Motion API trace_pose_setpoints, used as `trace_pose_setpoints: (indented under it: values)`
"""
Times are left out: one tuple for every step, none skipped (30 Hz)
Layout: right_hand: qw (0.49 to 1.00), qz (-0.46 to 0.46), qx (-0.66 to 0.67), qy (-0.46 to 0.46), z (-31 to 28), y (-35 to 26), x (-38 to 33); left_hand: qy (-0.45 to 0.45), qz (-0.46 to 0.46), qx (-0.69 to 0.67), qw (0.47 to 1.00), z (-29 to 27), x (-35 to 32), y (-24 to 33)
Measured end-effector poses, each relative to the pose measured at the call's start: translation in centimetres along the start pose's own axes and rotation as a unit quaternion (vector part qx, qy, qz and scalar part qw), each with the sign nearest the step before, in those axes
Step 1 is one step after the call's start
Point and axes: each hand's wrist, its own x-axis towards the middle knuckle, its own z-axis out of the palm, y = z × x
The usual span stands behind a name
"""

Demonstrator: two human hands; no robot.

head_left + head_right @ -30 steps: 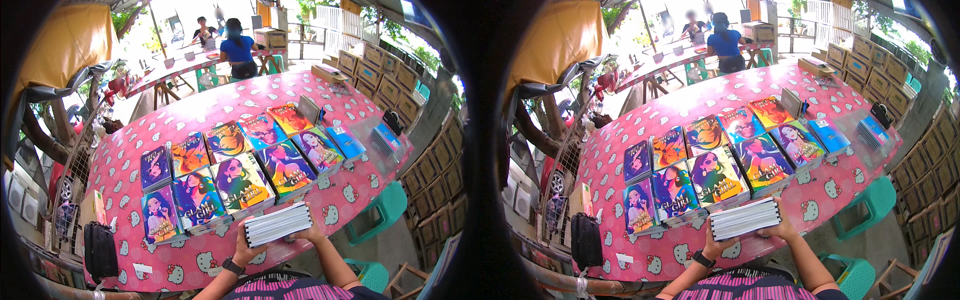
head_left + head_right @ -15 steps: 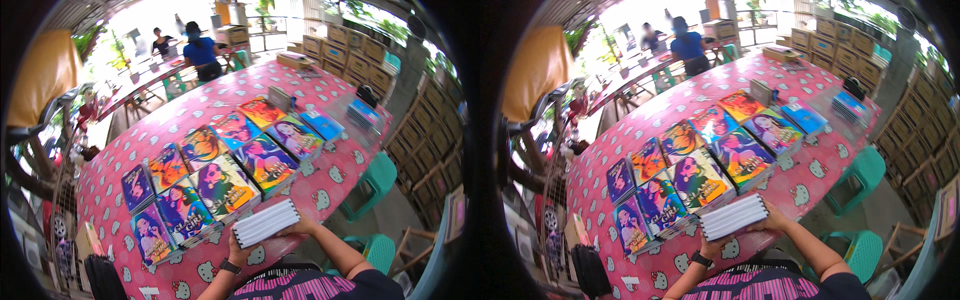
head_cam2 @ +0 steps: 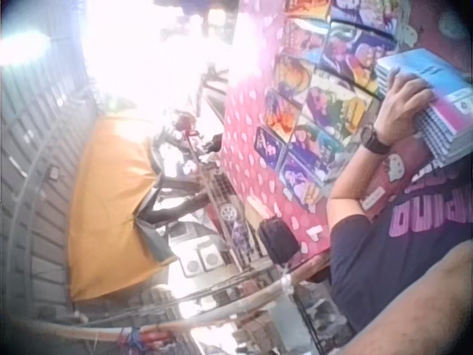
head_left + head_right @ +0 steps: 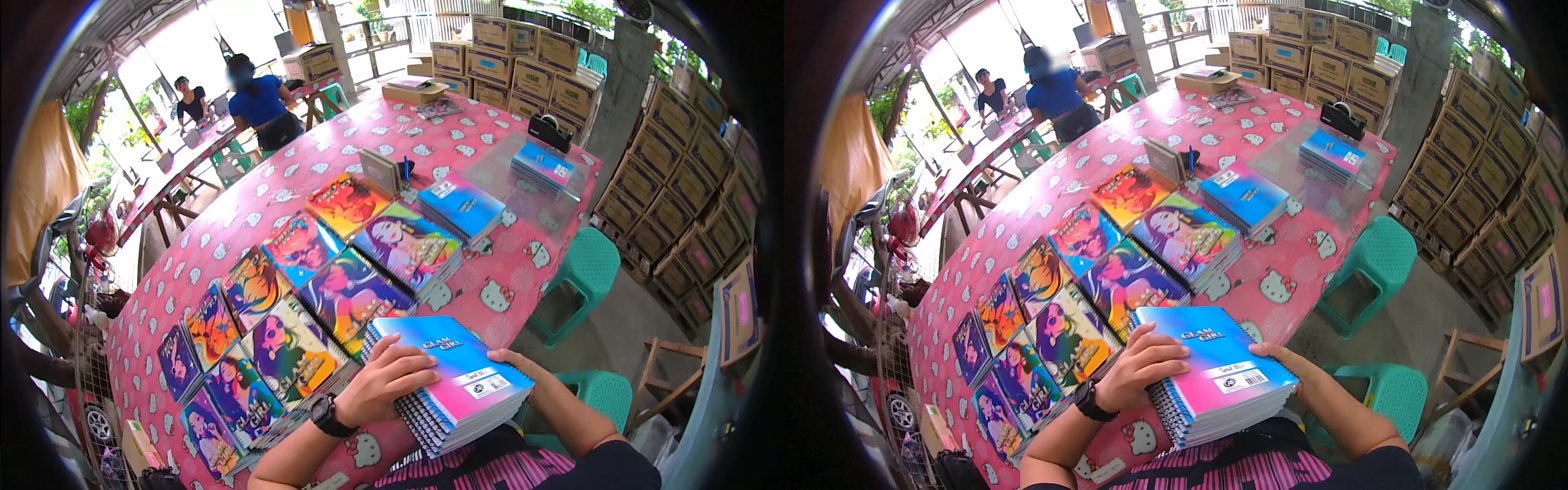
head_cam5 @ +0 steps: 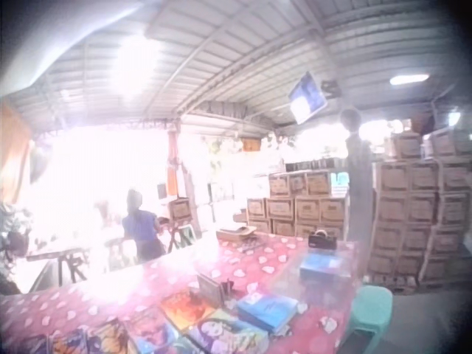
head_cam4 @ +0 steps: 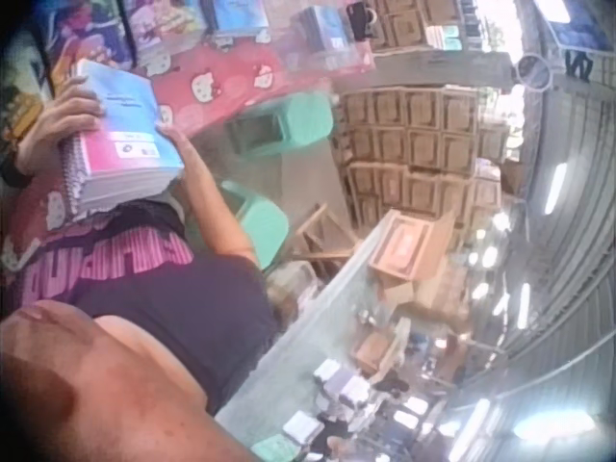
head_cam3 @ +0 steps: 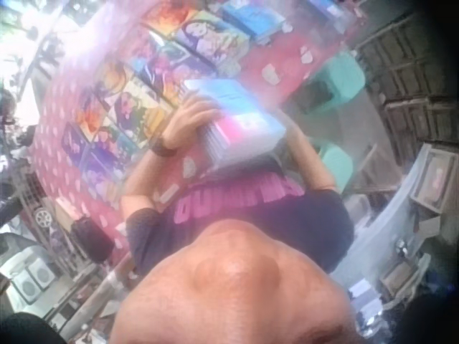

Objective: The person sorts notebooks with different cover illustrations from a stack into separate piles on a table.

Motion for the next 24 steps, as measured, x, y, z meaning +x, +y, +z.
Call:
trace_pose_setpoints:
  values:
    - [1.0, -0.022, -0.014, 0.01, -0.8, -0.9, 0.2, -0.012, 0.007, 0.016, 1.0, 0.3, 1.6, -0.9]
    - [0.998, -0.064, -0.018, -0.014, -1.4, -2.4, 0.3, -0.023, 0.012, 0.031, 0.999, 0.4, 3.4, -1.6]
    - [0.993, -0.105, -0.022, -0.039, -1.8, -4.0, 0.4, -0.032, -0.018, 0.082, 0.996, 0.2, 5.0, -2.1]
    - [0.987, -0.144, -0.025, -0.061, -1.8, -5.6, 0.4, -0.026, 0.003, 0.24, 0.971, 0.6, 5.6, -4.2]
    - [0.986, -0.165, -0.026, -0.025, 0.0, -7.9, -0.9, 0.075, -0.049, 0.2, 0.976, 0.8, 6.7, -5.2]
    - [0.977, -0.212, -0.016, -0.003, 0.2, -9.6, -0.7, 0.176, -0.103, 0.16, 0.966, 1.0, 7.5, -5.8]
    - [0.959, -0.282, -0.026, -0.008, 0.4, -12.0, -0.7, 0.182, -0.141, 0.208, 0.951, 0.3, 8.3, -5.8]
    - [0.941, -0.336, -0.033, -0.011, 0.1, -14.4, 0.4, 0.231, -0.153, 0.213, 0.937, 0.2, 8.4, -5.8]
    - [0.921, -0.387, -0.04, -0.012, -0.5, -16.7, 2.3, 0.279, -0.168, 0.216, 0.92, 0.6, 7.9, -5.5]
    - [0.898, -0.438, -0.041, -0.014, -0.6, -19.1, 4.6, 0.329, -0.185, 0.22, 0.899, 1.1, 7.0, -4.9]
    - [0.866, -0.498, -0.044, -0.008, -0.4, -21.2, 7.0, 0.33, -0.204, 0.234, 0.892, 1.8, 6.0, -4.8]
    - [0.844, -0.533, -0.063, 0.012, -0.1, -22.9, 9.1, 0.332, -0.229, 0.228, 0.886, 2.7, 5.1, -4.5]
    - [0.819, -0.567, -0.08, 0.027, 0.4, -24.5, 11.2, 0.335, -0.252, 0.225, 0.879, 3.4, 4.2, -4.1]
    - [0.829, -0.551, -0.072, 0.063, 0.8, -25.6, 13.6, 0.338, -0.275, 0.222, 0.872, 3.9, 3.2, -3.8]
    - [0.837, -0.533, -0.068, 0.106, 0.8, -26.4, 16.0, 0.347, -0.29, 0.223, 0.863, 4.5, 2.2, -3.8]
    - [0.843, -0.513, -0.063, 0.148, 0.2, -26.6, 18.7, 0.358, -0.311, 0.222, 0.852, 4.9, 1.3, -3.5]
    - [0.832, -0.516, -0.072, 0.193, -2.6, -27.4, 21.1, 0.365, -0.318, 0.21, 0.85, 5.4, 1.3, -3.6]
    - [0.814, -0.523, -0.077, 0.24, -6.4, -28.8, 23.2, 0.37, -0.319, 0.195, 0.851, 5.9, 1.6, -3.8]
    - [0.809, -0.514, -0.09, 0.27, -6.0, -28.6, 24.6, 0.384, -0.348, 0.188, 0.834, 6.0, 0.5, -3.3]
    - [0.81, -0.516, -0.083, 0.265, -5.8, -28.7, 25.4, 0.392, -0.359, 0.182, 0.827, 6.0, -0.4, -3.0]
    - [0.809, -0.52, -0.075, 0.263, -5.8, -29.1, 25.9, 0.399, -0.368, 0.175, 0.821, 6.0, -1.1, -2.9]
    - [0.814, -0.513, -0.068, 0.265, -5.7, -28.3, 26.6, 0.401, -0.388, 0.167, 0.813, 6.1, -2.2, -2.5]
    - [0.833, -0.474, -0.078, 0.273, -5.4, -28.5, 26.7, 0.43, -0.376, 0.157, 0.806, 6.1, -2.6, -2.1]
    - [0.858, -0.448, -0.079, 0.239, -5.6, -28.8, 26.3, 0.424, -0.393, 0.159, 0.8, 6.0, -3.1, -1.8]
